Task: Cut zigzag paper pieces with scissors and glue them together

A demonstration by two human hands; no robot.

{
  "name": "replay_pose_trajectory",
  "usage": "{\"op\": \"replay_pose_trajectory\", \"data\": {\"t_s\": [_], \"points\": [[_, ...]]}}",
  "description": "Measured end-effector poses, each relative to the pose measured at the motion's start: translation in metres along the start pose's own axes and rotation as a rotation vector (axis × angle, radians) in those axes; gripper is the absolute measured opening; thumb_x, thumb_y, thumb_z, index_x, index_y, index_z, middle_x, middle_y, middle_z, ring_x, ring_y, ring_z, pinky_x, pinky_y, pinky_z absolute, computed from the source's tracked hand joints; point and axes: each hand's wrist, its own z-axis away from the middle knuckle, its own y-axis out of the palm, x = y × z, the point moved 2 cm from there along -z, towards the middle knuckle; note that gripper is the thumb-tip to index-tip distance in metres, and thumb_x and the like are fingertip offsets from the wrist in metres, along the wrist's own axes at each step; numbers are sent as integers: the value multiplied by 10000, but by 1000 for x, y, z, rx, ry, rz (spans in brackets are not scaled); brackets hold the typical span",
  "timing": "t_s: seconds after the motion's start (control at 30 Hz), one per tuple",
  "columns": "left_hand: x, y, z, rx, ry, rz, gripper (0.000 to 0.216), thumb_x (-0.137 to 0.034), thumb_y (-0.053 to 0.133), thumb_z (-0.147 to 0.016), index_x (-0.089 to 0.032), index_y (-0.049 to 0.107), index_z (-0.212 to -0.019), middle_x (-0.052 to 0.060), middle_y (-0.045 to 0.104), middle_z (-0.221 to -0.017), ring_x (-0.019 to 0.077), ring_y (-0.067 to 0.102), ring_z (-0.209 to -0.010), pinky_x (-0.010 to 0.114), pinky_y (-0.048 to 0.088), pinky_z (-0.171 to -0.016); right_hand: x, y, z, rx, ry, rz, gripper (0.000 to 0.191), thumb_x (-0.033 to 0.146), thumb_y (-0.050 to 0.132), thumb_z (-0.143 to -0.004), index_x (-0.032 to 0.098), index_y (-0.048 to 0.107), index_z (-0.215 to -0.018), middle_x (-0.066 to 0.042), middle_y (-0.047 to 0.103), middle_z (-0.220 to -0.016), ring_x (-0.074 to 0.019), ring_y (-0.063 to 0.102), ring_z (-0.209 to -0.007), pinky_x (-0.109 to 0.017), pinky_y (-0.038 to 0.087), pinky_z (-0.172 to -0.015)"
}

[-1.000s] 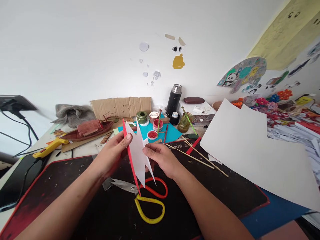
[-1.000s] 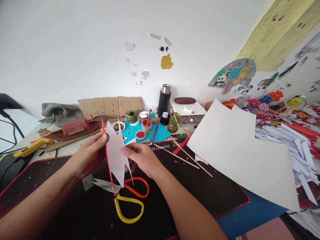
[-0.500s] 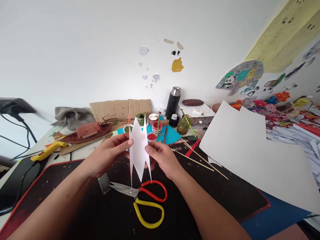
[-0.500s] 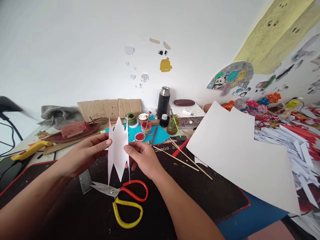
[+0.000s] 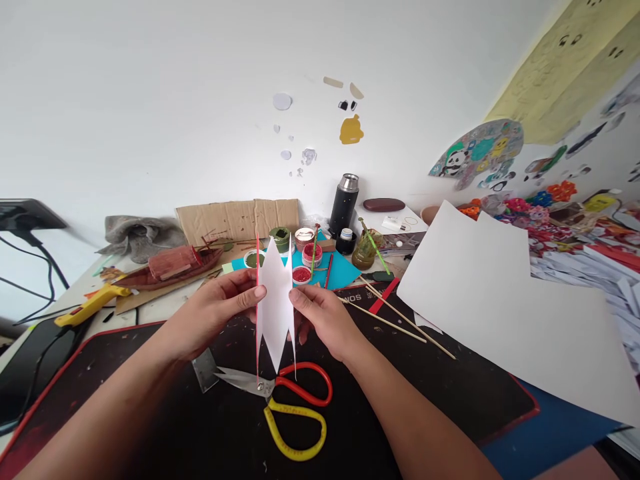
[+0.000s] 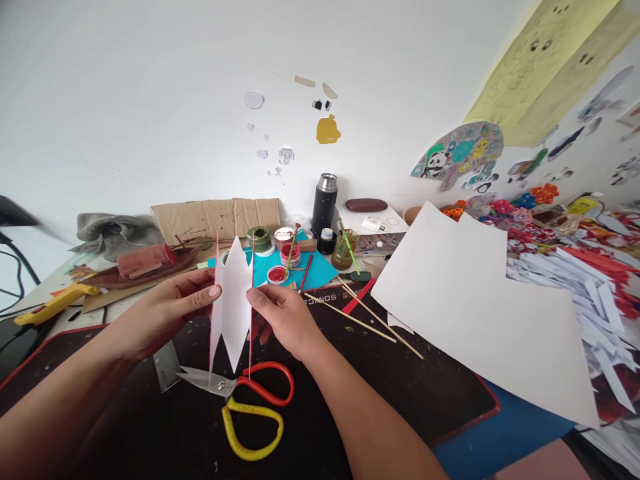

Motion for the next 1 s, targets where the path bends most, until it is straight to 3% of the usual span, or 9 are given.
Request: {"op": "replay_pose_trajectory", "data": {"t_s": [0.53,0.67,0.8,0.93,1.0], "points": [[-9,0,2,-40,34,-77,367,-478,975,-701,-268,871,-984,86,795,-885,301,698,-794,400,647,-698,1,-2,0,-18,-47,94,654,880,754,-823,238,718,-944,-12,662,-776,-191,673,-593,-278,465,-458],[-11,-2,3,-44,62,-229,388,-490,945,-730,-261,863,-1031,98,814,-962,321,712,-849,401,644,-724,5,-3,0,-63,-91,106,680,888,708,-854,215,704,-951,-42,687,-894,-178,700,-619,-262,468,-458],[-7,0,5,1,69,-294,418,-501,883,-777,-283,844,-1132,99,824,-1017,348,755,-936,403,653,-762,4,-5,-1,-131,-113,143,605,792,785,-852,214,704,-1011,-28,673,-857,-180,680,-609,-269,478,-451],[-6,1,6,48,72,-373,378,-488,856,-761,-308,857,-1094,74,810,-894,326,749,-802,357,619,-621,1,-6,-1,-188,-162,241,474,681,778,-910,215,711,-974,-20,672,-787,-183,644,-623,-281,484,-481],[-8,1,6,43,77,-376,361,-464,855,-743,-310,859,-1070,79,826,-933,338,762,-818,382,638,-655,0,-6,0,-197,-173,271,434,650,755,-935,218,707,-944,-10,664,-754,-179,641,-605,-283,484,-494]]}}
